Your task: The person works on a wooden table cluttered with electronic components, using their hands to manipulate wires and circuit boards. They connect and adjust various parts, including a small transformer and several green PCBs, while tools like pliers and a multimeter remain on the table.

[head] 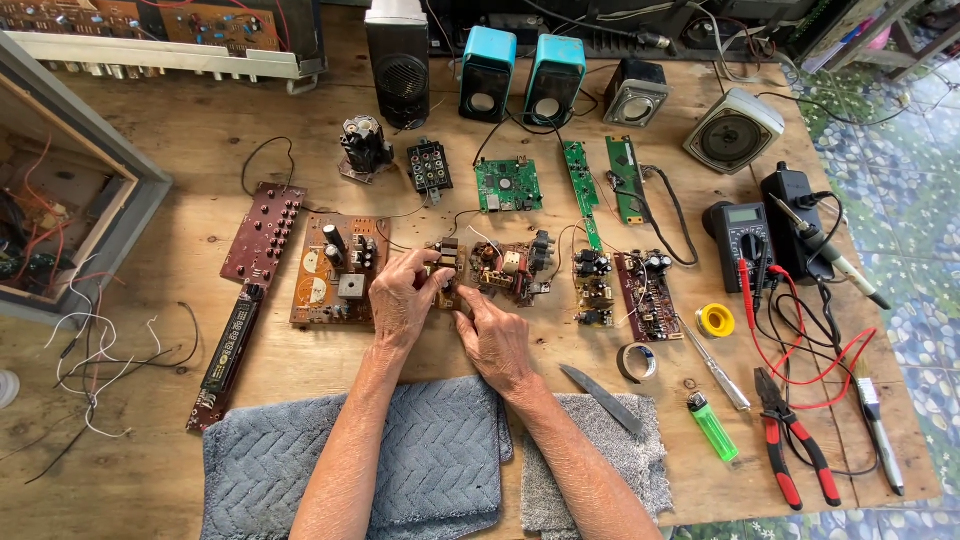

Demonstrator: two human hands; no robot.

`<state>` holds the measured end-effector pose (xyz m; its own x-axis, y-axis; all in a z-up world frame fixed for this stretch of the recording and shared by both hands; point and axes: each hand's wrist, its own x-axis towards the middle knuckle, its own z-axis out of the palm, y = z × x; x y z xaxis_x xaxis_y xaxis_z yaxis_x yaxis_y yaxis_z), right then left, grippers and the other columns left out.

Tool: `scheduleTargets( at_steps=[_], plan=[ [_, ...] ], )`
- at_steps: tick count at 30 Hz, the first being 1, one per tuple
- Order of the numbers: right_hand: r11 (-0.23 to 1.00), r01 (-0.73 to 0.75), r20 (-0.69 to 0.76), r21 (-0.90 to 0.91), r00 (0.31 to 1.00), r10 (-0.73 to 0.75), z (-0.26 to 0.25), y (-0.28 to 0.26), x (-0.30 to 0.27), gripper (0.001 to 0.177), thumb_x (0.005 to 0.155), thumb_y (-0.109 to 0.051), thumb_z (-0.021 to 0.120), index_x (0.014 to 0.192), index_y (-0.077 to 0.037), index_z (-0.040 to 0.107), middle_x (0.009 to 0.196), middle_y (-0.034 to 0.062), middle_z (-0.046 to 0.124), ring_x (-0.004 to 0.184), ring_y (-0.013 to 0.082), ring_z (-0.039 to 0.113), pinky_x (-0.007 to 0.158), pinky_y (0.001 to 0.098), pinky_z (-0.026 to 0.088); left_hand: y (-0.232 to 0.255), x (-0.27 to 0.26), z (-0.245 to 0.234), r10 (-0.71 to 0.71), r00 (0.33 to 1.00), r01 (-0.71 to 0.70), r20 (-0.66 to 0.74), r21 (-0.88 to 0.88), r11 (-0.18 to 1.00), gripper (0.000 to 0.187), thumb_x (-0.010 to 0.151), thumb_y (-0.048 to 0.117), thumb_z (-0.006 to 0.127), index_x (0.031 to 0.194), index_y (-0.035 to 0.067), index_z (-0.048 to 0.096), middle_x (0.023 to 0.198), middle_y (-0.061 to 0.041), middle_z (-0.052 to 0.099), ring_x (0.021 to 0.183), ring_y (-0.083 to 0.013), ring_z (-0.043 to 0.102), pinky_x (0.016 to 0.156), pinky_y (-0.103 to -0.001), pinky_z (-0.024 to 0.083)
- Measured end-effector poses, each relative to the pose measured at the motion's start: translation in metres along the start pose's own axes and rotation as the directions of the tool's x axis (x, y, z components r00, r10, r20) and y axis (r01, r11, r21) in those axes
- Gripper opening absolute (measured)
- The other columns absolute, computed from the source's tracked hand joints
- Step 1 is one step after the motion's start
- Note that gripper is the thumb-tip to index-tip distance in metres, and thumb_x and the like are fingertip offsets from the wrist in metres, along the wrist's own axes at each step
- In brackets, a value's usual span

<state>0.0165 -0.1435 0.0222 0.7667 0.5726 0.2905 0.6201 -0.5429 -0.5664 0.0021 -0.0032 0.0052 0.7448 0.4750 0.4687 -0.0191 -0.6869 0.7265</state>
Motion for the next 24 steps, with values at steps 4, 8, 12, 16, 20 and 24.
scheduleTargets(
  at_steps=[4,8,12,16,20,24],
  plan=[
    [1.000,-0.002,-0.003,-0.026,1.000,0.002,0.005,0.005,0.001,0.027,0.079,-0.023,0.052,0.106,-0.020,0.051,0.094,0.0074,0.062,0.076,0.0282,0.061,0.060,0.0398,0.050,-0.003,0.001,0.001,0.002,1.000,-0.002,-0.008,0.005,1.000,0.021,0.069,0.029,0.069,0.083,0.015,0.060,0.050,-0.002,0.044,0.060,-0.0185,0.054,0.061,-0.030,0.047],
    [1.000,-0.010,-0.011,0.013,1.000,0.010,0.008,0.008,-0.002,0.027,0.078,-0.021,0.052,0.105,-0.020,0.051,0.093,0.0058,0.062,0.073,0.0287,0.061,0.059,0.0397,0.049,0.000,-0.001,-0.001,0.041,0.999,-0.040,-0.002,0.031,0.999,0.022,0.068,0.028,0.071,0.084,0.015,0.061,0.051,-0.002,0.046,0.061,-0.0198,0.055,0.061,-0.031,0.047],
    [1.000,0.000,-0.021,-0.007,1.000,0.000,0.002,0.004,-0.001,0.026,0.078,-0.022,0.052,0.104,-0.020,0.051,0.090,0.0052,0.063,0.070,0.0280,0.061,0.058,0.0395,0.049,-0.005,-0.001,0.001,0.075,0.997,-0.075,0.001,0.039,0.996,0.024,0.067,0.023,0.073,0.086,0.014,0.061,0.053,-0.003,0.046,0.063,-0.0219,0.056,0.061,-0.032,0.047],
    [1.000,-0.006,-0.027,-0.009,1.000,0.005,0.006,0.010,-0.003,0.026,0.078,-0.024,0.051,0.105,-0.022,0.050,0.090,0.0027,0.062,0.070,0.0269,0.061,0.057,0.0386,0.050,-0.007,-0.003,0.003,0.082,0.997,-0.082,0.017,0.043,0.996,0.024,0.068,0.024,0.073,0.087,0.014,0.061,0.054,-0.003,0.046,0.064,-0.0214,0.056,0.063,-0.032,0.047],
    [0.999,0.000,-0.025,-0.045,1.000,-0.002,0.012,0.016,-0.003,0.028,0.079,-0.025,0.050,0.107,-0.022,0.049,0.088,0.0033,0.062,0.069,0.0271,0.061,0.059,0.0384,0.050,-0.016,-0.002,0.010,0.088,0.996,-0.088,0.011,0.036,0.995,0.023,0.070,0.024,0.073,0.086,0.012,0.062,0.053,-0.003,0.046,0.062,-0.0211,0.054,0.062,-0.031,0.046],
    [1.000,0.010,-0.006,-0.026,1.000,-0.010,0.004,0.011,-0.002,0.028,0.080,-0.024,0.049,0.108,-0.022,0.048,0.089,0.0044,0.061,0.070,0.0276,0.061,0.059,0.0387,0.050,-0.014,-0.002,0.007,0.084,0.996,-0.084,0.003,0.029,0.996,0.022,0.071,0.024,0.073,0.086,0.011,0.062,0.052,-0.002,0.045,0.060,-0.0198,0.053,0.062,-0.031,0.046]
  ],
)
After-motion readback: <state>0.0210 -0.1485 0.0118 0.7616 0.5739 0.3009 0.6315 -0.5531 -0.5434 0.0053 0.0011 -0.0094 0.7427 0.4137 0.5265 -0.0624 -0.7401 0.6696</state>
